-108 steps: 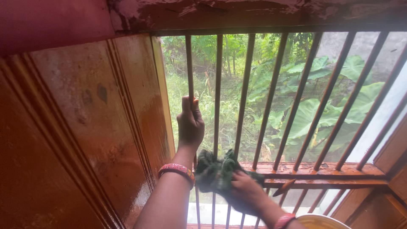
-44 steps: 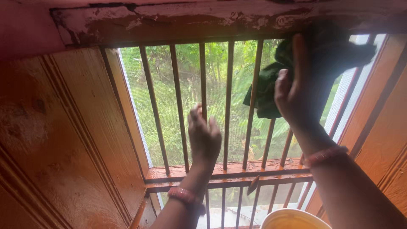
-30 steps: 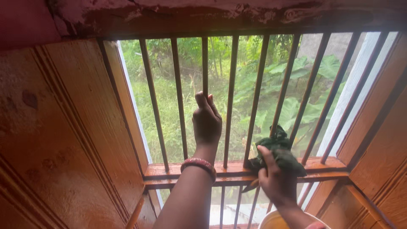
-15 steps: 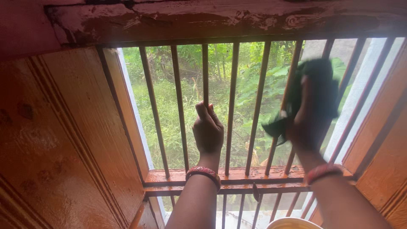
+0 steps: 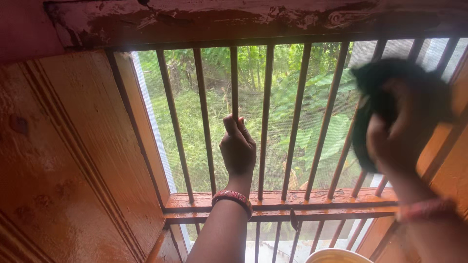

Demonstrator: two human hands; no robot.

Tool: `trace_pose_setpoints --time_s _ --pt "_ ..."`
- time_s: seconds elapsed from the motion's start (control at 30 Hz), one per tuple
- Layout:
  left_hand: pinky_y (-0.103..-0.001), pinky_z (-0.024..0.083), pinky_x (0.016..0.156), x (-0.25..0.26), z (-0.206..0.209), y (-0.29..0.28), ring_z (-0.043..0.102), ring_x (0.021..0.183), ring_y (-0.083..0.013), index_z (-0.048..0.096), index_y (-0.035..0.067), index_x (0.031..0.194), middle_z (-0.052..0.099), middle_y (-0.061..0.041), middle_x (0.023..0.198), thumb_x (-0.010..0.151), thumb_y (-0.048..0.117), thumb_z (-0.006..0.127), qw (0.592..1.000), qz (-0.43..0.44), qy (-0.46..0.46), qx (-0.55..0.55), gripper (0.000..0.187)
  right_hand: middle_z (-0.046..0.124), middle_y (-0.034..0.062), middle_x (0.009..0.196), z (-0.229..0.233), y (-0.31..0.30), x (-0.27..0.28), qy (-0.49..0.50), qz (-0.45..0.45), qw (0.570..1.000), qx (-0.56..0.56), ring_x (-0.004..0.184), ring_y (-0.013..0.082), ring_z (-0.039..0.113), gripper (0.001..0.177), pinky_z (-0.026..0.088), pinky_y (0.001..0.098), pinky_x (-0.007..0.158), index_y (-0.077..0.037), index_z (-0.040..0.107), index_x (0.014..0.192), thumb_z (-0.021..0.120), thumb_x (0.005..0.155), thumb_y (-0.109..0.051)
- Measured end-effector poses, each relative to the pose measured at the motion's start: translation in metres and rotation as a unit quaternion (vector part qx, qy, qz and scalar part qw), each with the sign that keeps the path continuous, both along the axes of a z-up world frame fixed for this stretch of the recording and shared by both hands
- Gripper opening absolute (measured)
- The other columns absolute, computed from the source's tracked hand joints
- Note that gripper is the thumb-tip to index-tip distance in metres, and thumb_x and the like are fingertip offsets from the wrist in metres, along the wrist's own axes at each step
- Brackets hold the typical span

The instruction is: The person wipes the wooden frame and vertical metal bars of a window with a green cloth while holding onto the bars with the other hand.

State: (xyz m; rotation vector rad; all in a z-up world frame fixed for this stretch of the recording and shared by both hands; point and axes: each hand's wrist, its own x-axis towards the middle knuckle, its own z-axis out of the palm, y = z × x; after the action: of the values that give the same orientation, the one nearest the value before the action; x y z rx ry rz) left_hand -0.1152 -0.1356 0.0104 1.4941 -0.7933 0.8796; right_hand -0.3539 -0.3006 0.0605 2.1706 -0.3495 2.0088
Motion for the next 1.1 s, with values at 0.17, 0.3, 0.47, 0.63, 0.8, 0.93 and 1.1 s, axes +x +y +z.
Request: trace_pose_setpoints --time_s 0.17,0.3,0.47,0.63,0.8,0.93,1.1 --pt "-0.040 0.049 0.040 -0.001 0.001 -0.001 0.071 0.058 -0.0336 0.043 0.008 0.111 0.064 -0.014 0.064 0.111 0.016 0.043 1.000 0.011 -0.014 -0.014 0.009 0.050 0.0265 0.146 0.027 -0.018 0.025 -0.020 -0.006 0.999 0.047 0.136 0.0469 0.048 0.057 0.033 0.0538 0.116 0.002 0.039 0.151 0.055 0.098 -0.014" --pt "-0.041 0.048 0.039 -0.001 0.001 -0.001 0.070 0.057 -0.0343 0.043 0.008 0.111 0.064 -0.015 0.062 0.111 0.016 0.043 1.000 0.007 0.007 0.000 0.009 0.048 0.0285 0.150 -0.069 -0.025 0.023 0.066 -0.087 0.983 0.144 0.139 0.0474 0.046 0.065 0.032 0.0531 0.117 -0.008 0.044 0.158 0.057 0.095 -0.016" --pt "-0.040 0.048 0.039 -0.003 -0.001 0.002 0.070 0.056 -0.0333 0.042 0.008 0.112 0.064 -0.014 0.064 0.112 0.016 0.042 1.000 -0.007 -0.008 -0.013 0.009 0.056 0.0300 0.140 -0.211 0.001 -0.009 0.162 -0.185 0.944 0.219 0.132 0.0491 0.052 0.070 0.042 0.0539 0.108 -0.014 0.053 0.143 0.067 0.075 -0.016" --pt "-0.040 0.045 0.038 0.000 0.000 -0.001 0.068 0.053 -0.0328 0.041 0.008 0.109 0.060 -0.014 0.060 0.112 0.017 0.043 1.000 0.005 0.001 -0.002 0.010 0.070 0.0204 0.095 -0.155 -0.029 -0.016 0.121 -0.138 0.962 0.202 0.087 0.0422 0.070 0.059 0.056 0.0507 0.089 -0.021 0.062 0.139 0.059 0.081 -0.007" --pt "-0.039 0.047 0.037 0.002 -0.001 0.001 0.068 0.051 -0.0311 0.041 0.008 0.110 0.060 -0.012 0.058 0.111 0.016 0.042 1.000 -0.014 -0.003 -0.009 0.008 0.061 0.0255 0.134 -0.006 -0.071 -0.008 0.059 -0.023 0.997 0.049 0.124 0.0429 0.060 0.055 0.046 0.0503 0.111 -0.001 0.050 0.147 0.060 0.093 -0.006" --pt "-0.041 0.044 0.040 0.002 0.001 0.001 0.066 0.055 -0.0347 0.040 0.008 0.111 0.059 -0.014 0.061 0.112 0.016 0.043 0.999 0.013 -0.041 -0.018 0.008 0.058 0.0257 0.138 0.016 -0.060 0.001 0.019 -0.002 0.999 0.048 0.129 0.0440 0.056 0.059 0.043 0.0505 0.113 0.002 0.049 0.152 0.061 0.096 -0.007" --pt "-0.042 0.044 0.037 0.004 0.003 0.004 0.067 0.050 -0.0330 0.043 0.009 0.114 0.059 -0.013 0.056 0.110 0.016 0.043 1.000 -0.016 0.005 -0.002 0.008 0.058 0.0253 0.136 -0.050 -0.044 0.021 0.021 -0.076 0.991 0.106 0.129 0.0440 0.055 0.057 0.041 0.0503 0.115 0.000 0.051 0.147 0.062 0.091 -0.006"
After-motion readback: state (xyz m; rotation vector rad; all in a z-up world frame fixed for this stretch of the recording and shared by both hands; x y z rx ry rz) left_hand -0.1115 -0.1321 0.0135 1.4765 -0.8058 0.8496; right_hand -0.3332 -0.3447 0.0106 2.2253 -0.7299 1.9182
